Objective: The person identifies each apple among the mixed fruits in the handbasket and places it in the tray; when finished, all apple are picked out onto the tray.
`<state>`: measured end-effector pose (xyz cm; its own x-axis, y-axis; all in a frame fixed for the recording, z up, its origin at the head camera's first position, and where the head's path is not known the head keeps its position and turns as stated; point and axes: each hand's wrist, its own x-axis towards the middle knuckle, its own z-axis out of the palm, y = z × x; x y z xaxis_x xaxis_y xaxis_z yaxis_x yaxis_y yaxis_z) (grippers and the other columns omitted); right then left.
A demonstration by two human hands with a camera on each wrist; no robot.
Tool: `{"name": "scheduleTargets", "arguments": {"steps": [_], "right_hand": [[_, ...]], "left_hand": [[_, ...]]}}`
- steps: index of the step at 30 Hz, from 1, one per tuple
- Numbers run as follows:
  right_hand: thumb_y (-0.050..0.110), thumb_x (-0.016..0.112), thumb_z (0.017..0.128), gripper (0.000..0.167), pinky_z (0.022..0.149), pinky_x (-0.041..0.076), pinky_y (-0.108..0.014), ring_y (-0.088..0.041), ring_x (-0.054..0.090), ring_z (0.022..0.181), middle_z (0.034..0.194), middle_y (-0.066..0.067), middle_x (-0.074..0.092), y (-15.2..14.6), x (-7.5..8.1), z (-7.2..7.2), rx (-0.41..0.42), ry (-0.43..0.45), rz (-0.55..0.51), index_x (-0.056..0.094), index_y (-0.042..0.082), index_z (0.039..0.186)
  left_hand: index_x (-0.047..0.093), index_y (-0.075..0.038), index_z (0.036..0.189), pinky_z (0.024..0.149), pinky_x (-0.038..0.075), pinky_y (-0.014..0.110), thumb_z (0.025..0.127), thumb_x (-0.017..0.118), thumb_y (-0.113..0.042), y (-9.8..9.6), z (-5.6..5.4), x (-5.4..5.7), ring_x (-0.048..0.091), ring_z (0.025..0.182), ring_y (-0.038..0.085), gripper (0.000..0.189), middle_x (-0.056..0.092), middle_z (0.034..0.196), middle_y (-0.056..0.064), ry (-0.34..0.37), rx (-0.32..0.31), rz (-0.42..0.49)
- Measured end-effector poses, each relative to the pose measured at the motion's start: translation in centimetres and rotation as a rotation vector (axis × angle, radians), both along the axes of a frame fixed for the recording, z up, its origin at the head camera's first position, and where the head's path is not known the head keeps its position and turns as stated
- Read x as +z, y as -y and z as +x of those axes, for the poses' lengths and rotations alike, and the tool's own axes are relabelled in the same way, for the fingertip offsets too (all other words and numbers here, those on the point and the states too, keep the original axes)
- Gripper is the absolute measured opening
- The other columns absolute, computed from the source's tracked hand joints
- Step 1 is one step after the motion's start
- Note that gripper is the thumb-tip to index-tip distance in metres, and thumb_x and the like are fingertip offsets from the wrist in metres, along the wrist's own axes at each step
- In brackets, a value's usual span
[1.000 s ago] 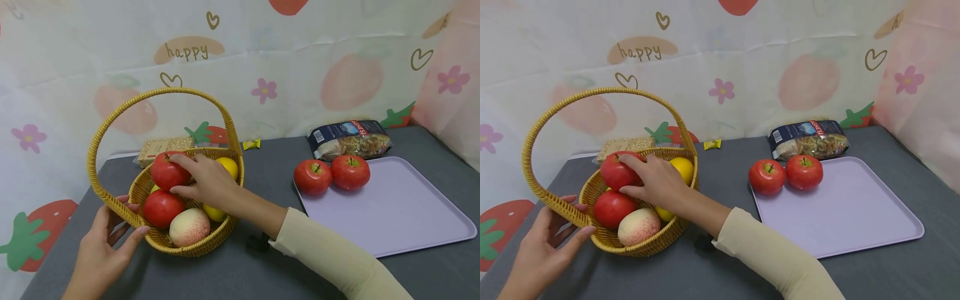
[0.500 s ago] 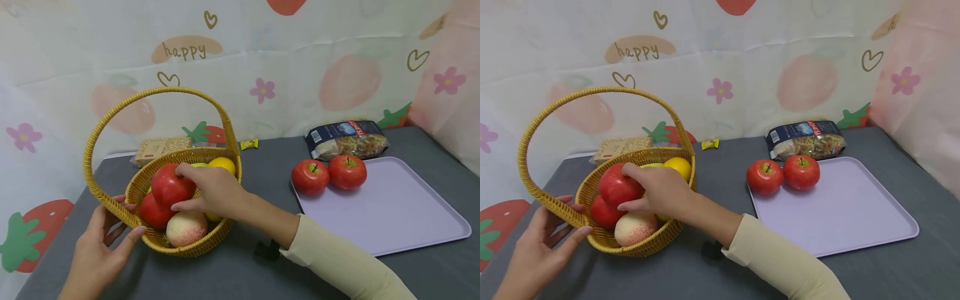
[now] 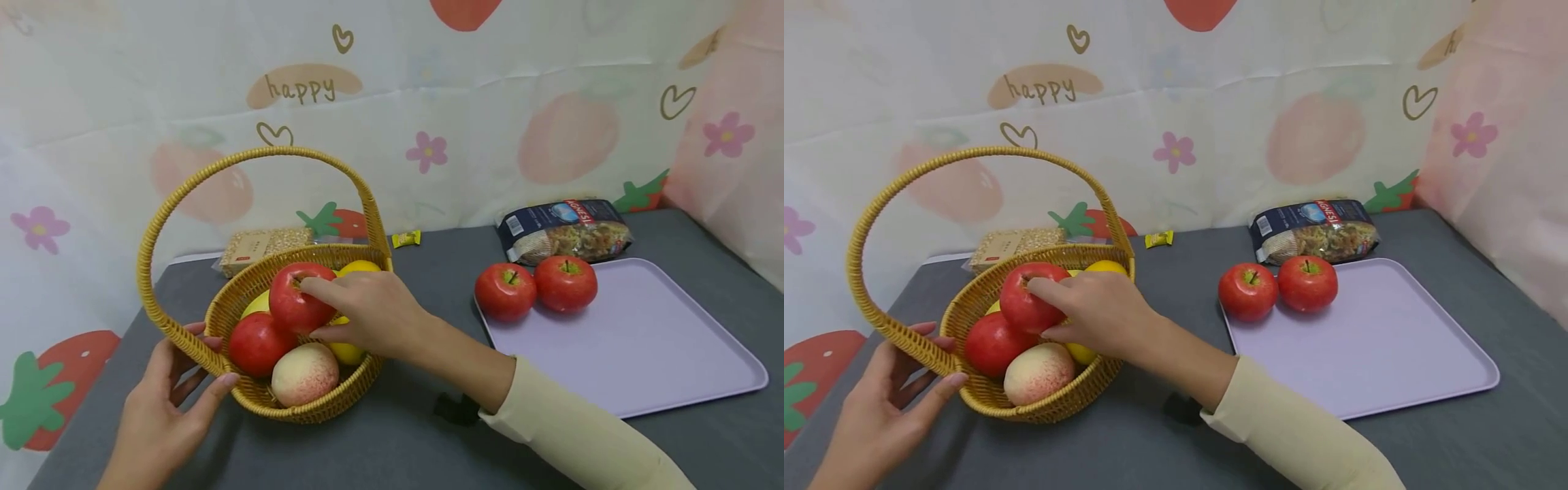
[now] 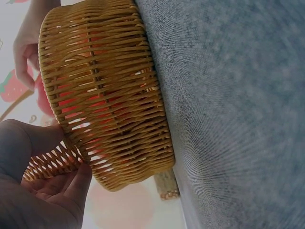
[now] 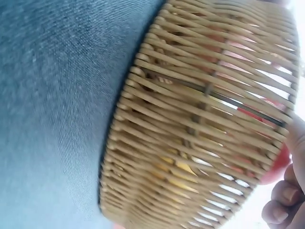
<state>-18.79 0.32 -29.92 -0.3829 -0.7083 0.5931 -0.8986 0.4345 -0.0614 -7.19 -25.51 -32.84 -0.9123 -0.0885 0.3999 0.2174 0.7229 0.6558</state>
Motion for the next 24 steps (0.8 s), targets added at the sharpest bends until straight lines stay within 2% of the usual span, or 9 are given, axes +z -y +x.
{"name": "scheduleTargets", "arguments": {"steps": [9,15,21,24], "right_hand": [[0.039,0.087,0.079,0.052,0.062,0.053,-0.026,-0.008,0.063,0.072,0.091,0.002,0.074,-2.3,1.3,1.1,-0.083,0.112,0.029,0.065,0.019,0.122],[0.038,0.090,0.075,0.056,0.066,0.056,-0.028,-0.012,0.067,0.074,0.093,0.001,0.075,-4.4,1.6,1.7,-0.128,0.107,0.001,0.064,0.018,0.120],[0.037,0.092,0.072,0.061,0.070,0.059,-0.032,-0.016,0.069,0.081,0.100,-0.001,0.075,-7.7,1.8,1.9,-0.178,0.089,-0.052,0.063,0.016,0.121],[0.037,0.093,0.070,0.063,0.070,0.060,-0.034,-0.019,0.069,0.078,0.102,-0.004,0.075,-9.4,2.0,1.9,-0.215,0.064,-0.067,0.063,0.015,0.121]], "left_hand": [[0.039,-0.004,0.145,0.082,0.040,0.000,0.084,0.082,-0.004,-0.1,0.0,0.0,0.048,0.108,-0.010,0.074,0.057,0.124,0.012,0.000,0.000,0.000],[0.039,-0.004,0.145,0.082,0.041,0.001,0.083,0.082,-0.002,0.0,0.0,-0.2,0.049,0.108,-0.010,0.075,0.057,0.124,0.012,-0.010,-0.005,0.008],[0.040,-0.004,0.144,0.083,0.041,0.001,0.083,0.082,-0.003,0.0,0.0,-0.2,0.049,0.108,-0.009,0.073,0.058,0.123,0.011,-0.024,-0.018,0.000],[0.040,-0.004,0.144,0.082,0.041,0.001,0.084,0.082,-0.004,0.1,0.0,-0.1,0.049,0.107,-0.010,0.073,0.058,0.123,0.011,-0.023,-0.012,-0.007]]}}
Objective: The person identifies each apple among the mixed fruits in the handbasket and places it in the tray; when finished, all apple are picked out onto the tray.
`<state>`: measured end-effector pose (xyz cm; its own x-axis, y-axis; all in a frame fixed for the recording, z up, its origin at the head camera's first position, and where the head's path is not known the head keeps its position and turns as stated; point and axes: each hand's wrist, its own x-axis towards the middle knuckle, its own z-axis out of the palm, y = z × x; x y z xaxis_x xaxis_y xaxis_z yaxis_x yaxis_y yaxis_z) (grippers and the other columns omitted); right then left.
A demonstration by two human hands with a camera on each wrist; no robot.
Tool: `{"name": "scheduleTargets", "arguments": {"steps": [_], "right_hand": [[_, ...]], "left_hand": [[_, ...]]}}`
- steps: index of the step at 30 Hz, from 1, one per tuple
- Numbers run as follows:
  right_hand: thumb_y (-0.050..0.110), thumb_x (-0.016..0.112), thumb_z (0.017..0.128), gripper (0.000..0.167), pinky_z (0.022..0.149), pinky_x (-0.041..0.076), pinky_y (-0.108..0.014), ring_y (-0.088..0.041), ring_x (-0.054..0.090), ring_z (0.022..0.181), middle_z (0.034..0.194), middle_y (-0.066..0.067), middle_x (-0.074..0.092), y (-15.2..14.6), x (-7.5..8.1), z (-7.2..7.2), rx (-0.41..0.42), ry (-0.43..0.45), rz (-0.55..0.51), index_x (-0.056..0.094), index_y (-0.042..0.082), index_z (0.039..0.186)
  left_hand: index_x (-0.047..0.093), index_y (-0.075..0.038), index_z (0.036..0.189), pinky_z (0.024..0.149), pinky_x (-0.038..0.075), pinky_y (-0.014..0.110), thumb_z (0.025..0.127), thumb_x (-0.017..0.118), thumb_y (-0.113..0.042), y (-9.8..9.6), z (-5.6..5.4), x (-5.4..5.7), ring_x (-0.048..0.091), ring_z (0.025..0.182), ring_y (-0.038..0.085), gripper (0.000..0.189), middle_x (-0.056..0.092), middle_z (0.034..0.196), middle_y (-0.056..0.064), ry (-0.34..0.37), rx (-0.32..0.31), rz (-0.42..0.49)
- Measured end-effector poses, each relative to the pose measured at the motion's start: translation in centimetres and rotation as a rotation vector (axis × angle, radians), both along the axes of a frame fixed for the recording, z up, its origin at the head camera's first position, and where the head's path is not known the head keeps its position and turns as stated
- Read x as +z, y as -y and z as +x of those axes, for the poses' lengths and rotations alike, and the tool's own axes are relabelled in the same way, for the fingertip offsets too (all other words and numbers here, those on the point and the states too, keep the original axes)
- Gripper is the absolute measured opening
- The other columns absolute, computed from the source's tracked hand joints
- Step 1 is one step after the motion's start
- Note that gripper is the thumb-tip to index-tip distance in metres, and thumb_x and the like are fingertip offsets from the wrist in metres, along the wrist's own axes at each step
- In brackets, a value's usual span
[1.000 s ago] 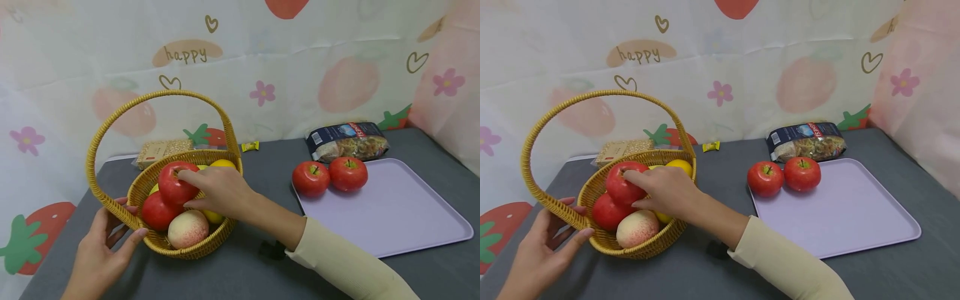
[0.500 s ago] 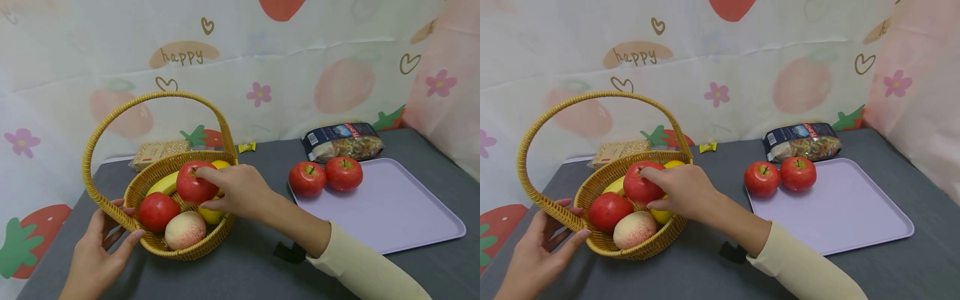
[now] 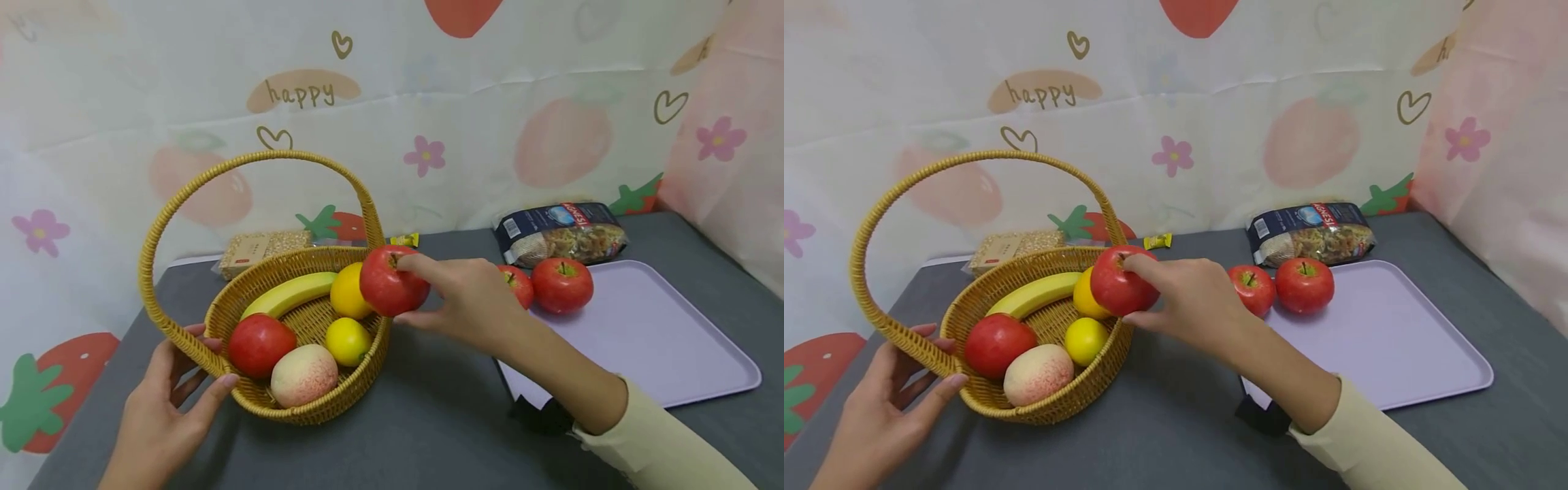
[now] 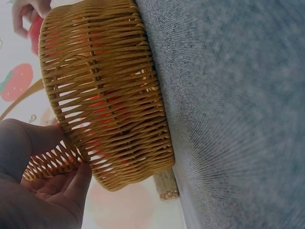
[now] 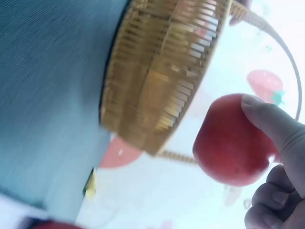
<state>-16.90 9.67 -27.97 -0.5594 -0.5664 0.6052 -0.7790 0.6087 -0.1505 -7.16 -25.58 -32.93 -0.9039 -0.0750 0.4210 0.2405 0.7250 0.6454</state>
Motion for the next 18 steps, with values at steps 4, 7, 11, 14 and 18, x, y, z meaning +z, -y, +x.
{"name": "scheduleTargets", "arguments": {"steps": [4,7,11,14,18], "right_hand": [[0.037,0.094,0.069,0.064,0.062,0.058,-0.034,-0.019,0.065,0.066,0.094,-0.005,0.075,-2.1,0.1,0.1,-0.071,-0.012,-0.009,0.065,0.015,0.121],[0.036,0.094,0.070,0.062,0.056,0.054,-0.032,-0.017,0.060,0.060,0.085,-0.004,0.073,-3.4,0.1,0.3,-0.114,-0.011,-0.009,0.065,0.014,0.121],[0.034,0.095,0.068,0.061,0.050,0.048,-0.033,-0.017,0.056,0.056,0.075,-0.005,0.069,-5.2,0.1,0.6,-0.161,-0.035,-0.006,0.066,0.013,0.118],[0.031,0.096,0.066,0.061,0.047,0.047,-0.033,-0.017,0.057,0.055,0.072,-0.005,0.068,-6.5,0.1,0.8,-0.205,-0.072,-0.010,0.066,0.012,0.115],[0.027,0.096,0.064,0.061,0.044,0.042,-0.030,-0.013,0.054,0.053,0.069,-0.003,0.067,-8.6,0.2,0.9,-0.258,-0.119,-0.017,0.066,0.012,0.114]], "left_hand": [[0.040,-0.004,0.144,0.082,0.040,0.000,0.083,0.082,-0.004,-0.1,0.0,0.1,0.049,0.107,-0.010,0.074,0.058,0.123,0.011,0.002,0.004,-0.004],[0.040,-0.004,0.144,0.082,0.040,0.000,0.084,0.082,-0.005,-0.1,-0.1,0.1,0.048,0.107,-0.010,0.074,0.058,0.123,0.010,0.006,0.009,-0.008],[0.040,-0.005,0.144,0.083,0.040,0.000,0.085,0.081,-0.005,-0.1,-0.1,0.0,0.048,0.108,-0.011,0.072,0.058,0.123,0.010,0.007,0.006,-0.008],[0.040,-0.005,0.144,0.083,0.040,0.000,0.085,0.081,-0.005,-0.1,-0.1,0.0,0.048,0.109,-0.011,0.072,0.058,0.123,0.010,0.005,-0.001,-0.001],[0.039,-0.005,0.144,0.083,0.039,0.000,0.085,0.081,-0.007,-0.1,-0.1,0.0,0.051,0.110,-0.005,0.072,0.057,0.123,0.009,0.015,0.010,-0.005]]}}
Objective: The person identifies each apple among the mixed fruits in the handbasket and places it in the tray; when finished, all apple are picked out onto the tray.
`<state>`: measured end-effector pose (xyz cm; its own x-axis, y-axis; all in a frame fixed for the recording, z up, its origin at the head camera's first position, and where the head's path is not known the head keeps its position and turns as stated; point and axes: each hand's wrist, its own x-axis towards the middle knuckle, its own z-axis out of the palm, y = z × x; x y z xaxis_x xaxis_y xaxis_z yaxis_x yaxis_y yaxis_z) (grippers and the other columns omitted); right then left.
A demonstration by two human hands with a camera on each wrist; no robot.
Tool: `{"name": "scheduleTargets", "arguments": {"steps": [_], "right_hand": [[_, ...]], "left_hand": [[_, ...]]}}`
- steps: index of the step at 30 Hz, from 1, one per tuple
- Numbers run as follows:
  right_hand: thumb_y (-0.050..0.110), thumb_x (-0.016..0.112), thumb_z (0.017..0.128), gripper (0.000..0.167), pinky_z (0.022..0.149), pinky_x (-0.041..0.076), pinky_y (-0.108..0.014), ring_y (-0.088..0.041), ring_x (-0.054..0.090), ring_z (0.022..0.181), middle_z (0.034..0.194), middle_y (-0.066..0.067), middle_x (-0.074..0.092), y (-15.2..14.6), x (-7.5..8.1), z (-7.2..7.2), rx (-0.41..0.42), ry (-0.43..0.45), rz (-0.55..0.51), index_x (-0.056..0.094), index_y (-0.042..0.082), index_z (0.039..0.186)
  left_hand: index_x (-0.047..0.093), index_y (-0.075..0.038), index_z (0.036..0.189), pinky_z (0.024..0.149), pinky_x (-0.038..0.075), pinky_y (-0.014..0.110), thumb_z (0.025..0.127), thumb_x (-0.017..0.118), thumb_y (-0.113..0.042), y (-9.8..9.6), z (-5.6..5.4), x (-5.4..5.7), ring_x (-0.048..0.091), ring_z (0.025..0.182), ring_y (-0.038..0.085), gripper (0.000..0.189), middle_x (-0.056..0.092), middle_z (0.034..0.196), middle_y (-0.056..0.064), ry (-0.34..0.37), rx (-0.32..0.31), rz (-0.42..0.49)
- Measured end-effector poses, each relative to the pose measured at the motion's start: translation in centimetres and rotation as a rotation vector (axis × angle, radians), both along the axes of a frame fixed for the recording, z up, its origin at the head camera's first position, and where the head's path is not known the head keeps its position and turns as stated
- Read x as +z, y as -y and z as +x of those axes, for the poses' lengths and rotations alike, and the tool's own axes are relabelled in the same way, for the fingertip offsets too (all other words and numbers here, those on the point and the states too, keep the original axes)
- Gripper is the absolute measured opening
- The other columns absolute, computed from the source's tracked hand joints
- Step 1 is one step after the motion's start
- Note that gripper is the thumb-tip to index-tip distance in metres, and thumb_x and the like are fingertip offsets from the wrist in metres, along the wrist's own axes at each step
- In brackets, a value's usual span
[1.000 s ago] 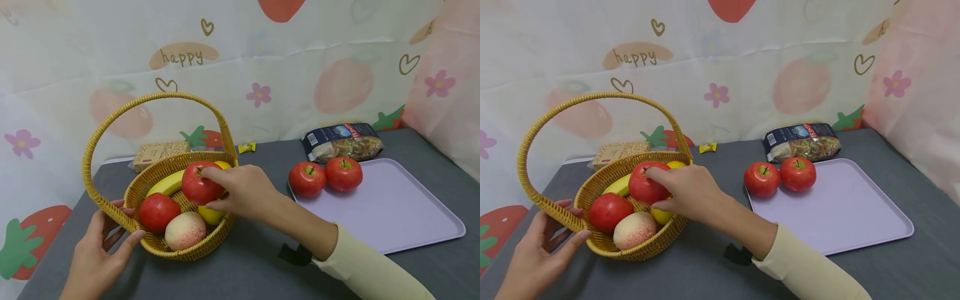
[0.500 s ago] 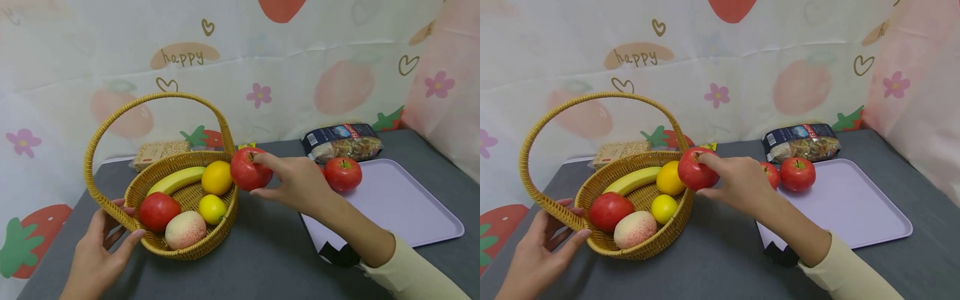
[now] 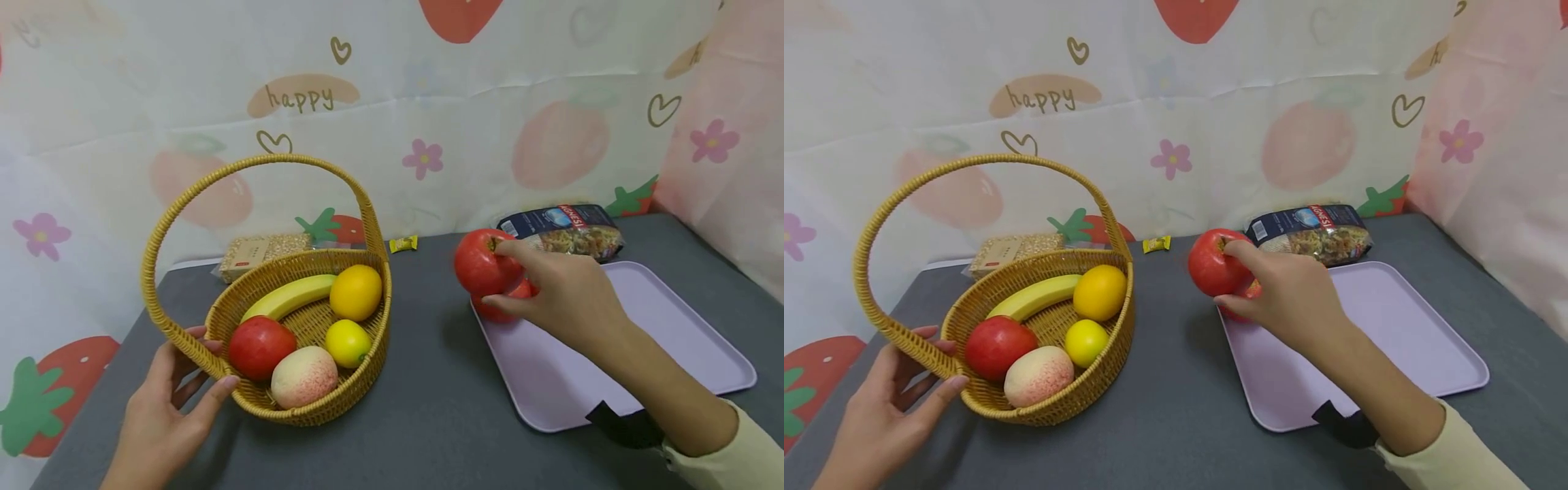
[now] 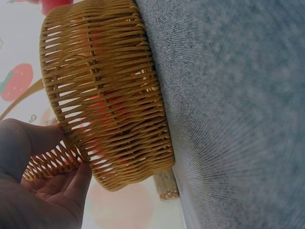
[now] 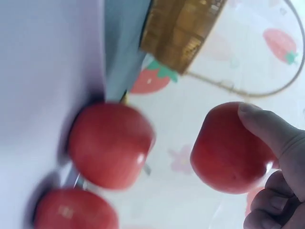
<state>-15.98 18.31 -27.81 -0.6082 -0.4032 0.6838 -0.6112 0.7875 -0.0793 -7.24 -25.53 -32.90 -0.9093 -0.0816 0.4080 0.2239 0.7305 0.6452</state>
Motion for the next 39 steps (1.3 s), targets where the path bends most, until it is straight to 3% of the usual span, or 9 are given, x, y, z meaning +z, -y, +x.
{"name": "scheduleTargets", "arguments": {"steps": [7,10,14,15,17,21,25,28,39], "right_hand": [[0.029,0.096,0.058,0.066,0.040,0.032,-0.029,-0.009,0.040,0.046,0.064,-0.003,0.065,-3.8,-0.3,0.1,-0.084,-0.034,0.007,0.067,0.011,0.115],[0.042,0.093,0.063,0.065,0.041,0.030,-0.031,-0.010,0.036,0.046,0.058,0.001,0.056,-5.3,-0.6,0.2,-0.121,-0.046,0.001,0.067,0.011,0.114],[0.080,0.058,0.080,0.077,0.041,0.027,-0.031,-0.012,0.032,0.046,0.055,0.004,0.042,-7.2,-0.9,0.3,-0.184,-0.072,-0.004,0.066,0.010,0.112],[0.082,0.056,0.080,0.079,0.040,0.028,-0.032,-0.013,0.034,0.046,0.054,0.003,0.043,-7.7,-0.8,0.3,-0.201,-0.068,-0.002,0.066,0.010,0.112],[0.089,0.031,0.081,0.093,0.040,0.029,-0.033,-0.016,0.038,0.046,0.056,-0.001,0.047,-8.5,-0.9,0.3,-0.247,-0.072,0.005,0.065,0.009,0.112],[0.089,0.027,0.081,0.099,0.040,0.043,-0.046,-0.032,0.053,0.049,0.067,-0.021,0.063,-10.5,-1.1,-0.1,-0.313,-0.099,0.035,0.065,0.004,0.114],[0.060,0.081,0.076,0.074,0.048,0.049,-0.058,-0.041,0.058,0.056,0.084,-0.032,0.067,-12.0,-1.4,-0.5,-0.377,-0.087,0.069,0.065,0.001,0.117],[0.033,0.099,0.060,0.074,0.047,0.049,-0.056,-0.040,0.056,0.054,0.081,-0.032,0.066,-12.7,-1.7,-0.7,-0.413,-0.039,0.070,0.064,0.001,0.116],[0.028,0.095,0.067,0.068,0.049,0.050,-0.053,-0.036,0.059,0.061,0.079,-0.029,0.065,-13.8,-3.3,-1.7,-0.490,0.300,0.112,0.059,0.000,0.118]], "left_hand": [[0.039,-0.006,0.145,0.082,0.039,-0.001,0.086,0.081,-0.010,0.0,-0.1,0.0,0.051,0.110,-0.003,0.073,0.057,0.124,0.010,0.015,0.020,-0.019],[0.039,-0.006,0.145,0.082,0.039,-0.001,0.086,0.081,-0.009,0.1,-0.1,0.0,0.050,0.110,-0.005,0.073,0.057,0.124,0.011,0.014,0.016,-0.013],[0.039,-0.005,0.145,0.082,0.039,-0.001,0.085,0.081,-0.007,0.1,-0.1,-0.1,0.047,0.108,-0.012,0.073,0.058,0.124,0.011,0.007,0.010,-0.005],[0.039,-0.005,0.144,0.082,0.039,-0.001,0.085,0.081,-0.007,0.1,0.0,-0.1,0.047,0.107,-0.012,0.073,0.058,0.124,0.011,0.006,0.009,-0.004],[0.039,-0.005,0.144,0.083,0.039,0.000,0.085,0.081,-0.006,0.0,0.0,-0.1,0.047,0.107,-0.013,0.073,0.058,0.123,0.011,0.004,0.008,-0.002],[0.039,-0.005,0.144,0.083,0.039,0.000,0.084,0.081,-0.006,0.0,0.0,-0.2,0.047,0.108,-0.012,0.073,0.058,0.124,0.011,0.002,0.008,0.005],[0.039,-0.005,0.144,0.082,0.040,0.000,0.085,0.081,-0.008,-0.1,0.1,-0.1,0.048,0.107,-0.011,0.072,0.058,0.123,0.010,0.010,0.020,0.008],[0.039,-0.005,0.144,0.082,0.041,0.001,0.086,0.081,-0.012,-0.1,0.2,0.1,0.048,0.106,-0.011,0.072,0.058,0.123,0.008,0.021,0.036,-0.005],[0.038,-0.005,0.145,0.082,0.041,0.001,0.086,0.082,-0.012,-0.2,0.2,0.0,0.053,0.108,0.000,0.073,0.057,0.123,0.008,0.028,0.029,-0.013]]}}
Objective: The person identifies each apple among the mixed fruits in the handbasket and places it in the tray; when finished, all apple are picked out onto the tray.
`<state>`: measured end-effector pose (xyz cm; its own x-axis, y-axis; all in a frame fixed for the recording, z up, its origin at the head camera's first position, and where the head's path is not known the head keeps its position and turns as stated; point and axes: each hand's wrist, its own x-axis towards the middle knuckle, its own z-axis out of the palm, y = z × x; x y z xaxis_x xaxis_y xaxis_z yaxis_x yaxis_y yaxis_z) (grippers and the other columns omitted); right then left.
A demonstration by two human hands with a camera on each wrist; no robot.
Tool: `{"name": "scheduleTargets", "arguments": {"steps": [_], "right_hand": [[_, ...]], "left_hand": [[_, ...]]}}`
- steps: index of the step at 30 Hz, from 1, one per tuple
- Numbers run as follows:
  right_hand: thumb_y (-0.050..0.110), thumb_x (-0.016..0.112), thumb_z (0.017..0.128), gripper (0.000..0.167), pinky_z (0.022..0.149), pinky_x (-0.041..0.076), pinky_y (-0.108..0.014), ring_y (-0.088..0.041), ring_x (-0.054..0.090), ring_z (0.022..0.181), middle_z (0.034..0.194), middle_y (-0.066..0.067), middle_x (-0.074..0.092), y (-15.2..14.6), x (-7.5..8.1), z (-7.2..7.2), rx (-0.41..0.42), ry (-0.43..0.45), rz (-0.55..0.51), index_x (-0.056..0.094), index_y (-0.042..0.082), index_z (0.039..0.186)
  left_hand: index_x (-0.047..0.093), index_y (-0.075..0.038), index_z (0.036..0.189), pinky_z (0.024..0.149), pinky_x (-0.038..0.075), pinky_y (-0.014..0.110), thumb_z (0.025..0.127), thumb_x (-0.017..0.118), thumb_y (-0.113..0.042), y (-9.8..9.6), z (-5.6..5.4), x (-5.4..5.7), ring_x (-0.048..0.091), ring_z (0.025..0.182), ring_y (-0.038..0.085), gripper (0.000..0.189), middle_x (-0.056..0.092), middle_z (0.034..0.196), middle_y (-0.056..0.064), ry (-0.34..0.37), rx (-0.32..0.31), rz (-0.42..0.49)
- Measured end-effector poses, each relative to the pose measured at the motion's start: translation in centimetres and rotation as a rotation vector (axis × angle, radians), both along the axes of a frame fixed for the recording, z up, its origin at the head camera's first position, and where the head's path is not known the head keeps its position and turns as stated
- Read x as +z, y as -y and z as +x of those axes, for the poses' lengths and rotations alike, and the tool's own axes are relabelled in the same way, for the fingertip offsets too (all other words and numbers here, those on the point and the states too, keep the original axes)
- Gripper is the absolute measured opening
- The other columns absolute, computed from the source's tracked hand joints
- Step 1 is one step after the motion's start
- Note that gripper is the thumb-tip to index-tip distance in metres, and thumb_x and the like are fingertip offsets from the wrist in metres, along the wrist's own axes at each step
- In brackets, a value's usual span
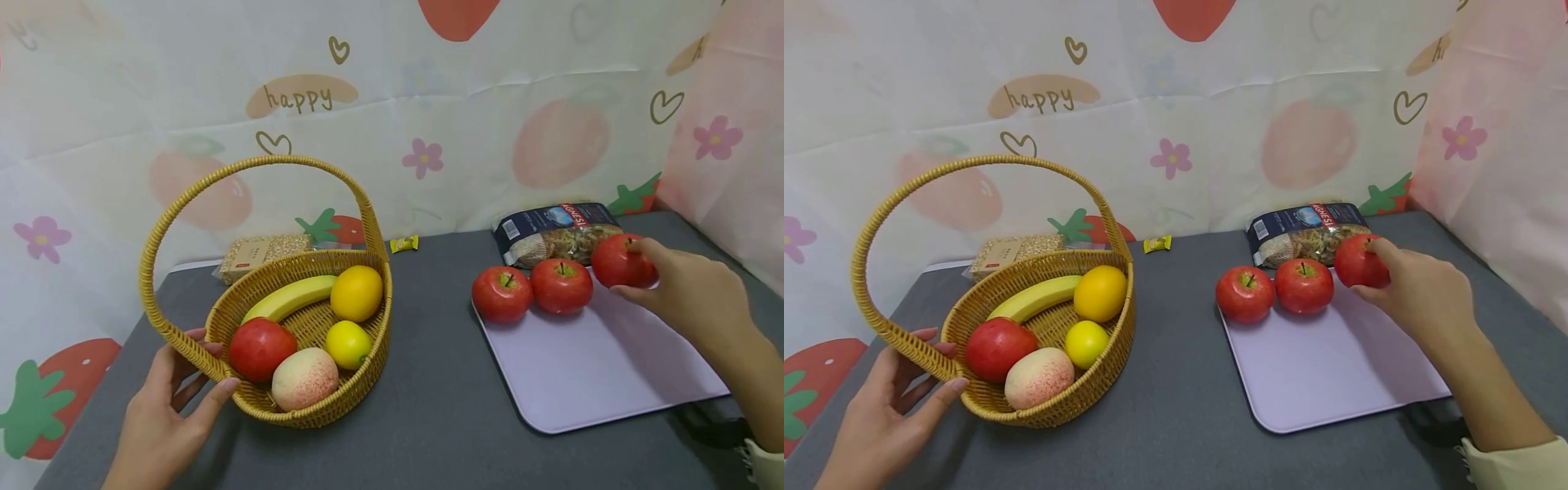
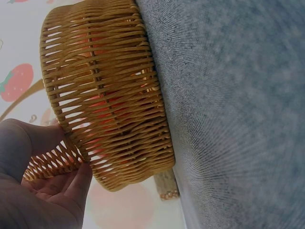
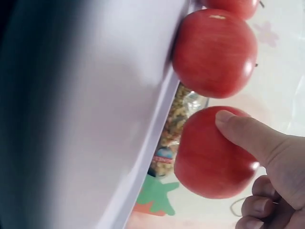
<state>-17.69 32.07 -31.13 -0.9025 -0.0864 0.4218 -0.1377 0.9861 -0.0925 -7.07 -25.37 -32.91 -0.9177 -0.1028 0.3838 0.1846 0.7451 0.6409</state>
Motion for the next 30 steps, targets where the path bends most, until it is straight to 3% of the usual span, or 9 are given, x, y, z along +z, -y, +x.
{"name": "scheduleTargets", "arguments": {"steps": [9,17,20,23,28,30], "right_hand": [[0.031,0.091,0.073,0.066,0.048,0.047,-0.049,-0.036,0.057,0.066,0.083,-0.027,0.063,-1.2,-0.8,-0.4,-0.011,0.222,-0.013,0.052,0.003,0.118],[0.026,0.087,0.078,0.066,0.052,0.048,-0.049,-0.036,0.056,0.067,0.080,-0.023,0.060,-1.9,-0.8,-0.5,-0.031,0.309,-0.046,0.047,-0.002,0.122],[0.022,0.084,0.082,0.053,0.050,0.042,-0.041,-0.031,0.052,0.066,0.073,-0.012,0.054,-1.6,-0.4,-0.5,0.001,0.256,-0.092,0.053,-0.003,0.117],[0.018,0.082,0.083,0.041,0.052,0.041,-0.037,-0.029,0.054,0.069,0.077,-0.010,0.056,-0.2,0.2,-0.4,0.072,0.120,-0.169,0.061,-0.003,0.111],[0.013,0.085,0.080,0.035,0.057,0.049,-0.032,-0.024,0.060,0.075,0.087,-0.007,0.065,4.3,1.5,0.3,0.296,-0.042,-0.263,0.071,0.002,0.109],[0.016,0.085,0.081,0.034,0.058,0.051,-0.031,-0.019,0.059,0.075,0.087,-0.003,0.064,6.9,2.0,0.6,0.377,-0.022,-0.295,0.072,0.006,0.111]], "left_hand": [[0.039,-0.006,0.144,0.082,0.041,0.001,0.086,0.081,-0.010,0.0,-0.1,-0.2,0.052,0.108,-0.003,0.072,0.057,0.123,0.009,-0.007,-0.018,0.012],[0.040,-0.005,0.144,0.083,0.041,0.001,0.085,0.082,-0.007,-0.1,-0.1,-0.3,0.053,0.110,-0.002,0.073,0.058,0.123,0.008,-0.027,-0.027,0.018],[0.040,-0.005,0.144,0.083,0.041,0.001,0.084,0.082,-0.004,0.0,0.0,-0.3,0.050,0.108,-0.009,0.073,0.058,0.123,0.009,-0.038,-0.028,0.022],[0.040,-0.005,0.144,0.083,0.040,0.001,0.084,0.081,-0.003,0.1,0.0,-0.2,0.049,0.108,-0.010,0.074,0.058,0.123,0.010,-0.044,-0.031,0.025],[0.040,-0.005,0.144,0.083,0.040,0.000,0.084,0.081,-0.004,0.1,-0.1,0.0,0.049,0.107,-0.010,0.073,0.058,0.123,0.010,-0.043,-0.032,0.016],[0.040,-0.004,0.144,0.083,0.040,0.000,0.084,0.081,-0.004,0.2,-0.1,0.0,0.049,0.107,-0.010,0.072,0.058,0.123,0.010,-0.040,-0.033,0.016]]}}
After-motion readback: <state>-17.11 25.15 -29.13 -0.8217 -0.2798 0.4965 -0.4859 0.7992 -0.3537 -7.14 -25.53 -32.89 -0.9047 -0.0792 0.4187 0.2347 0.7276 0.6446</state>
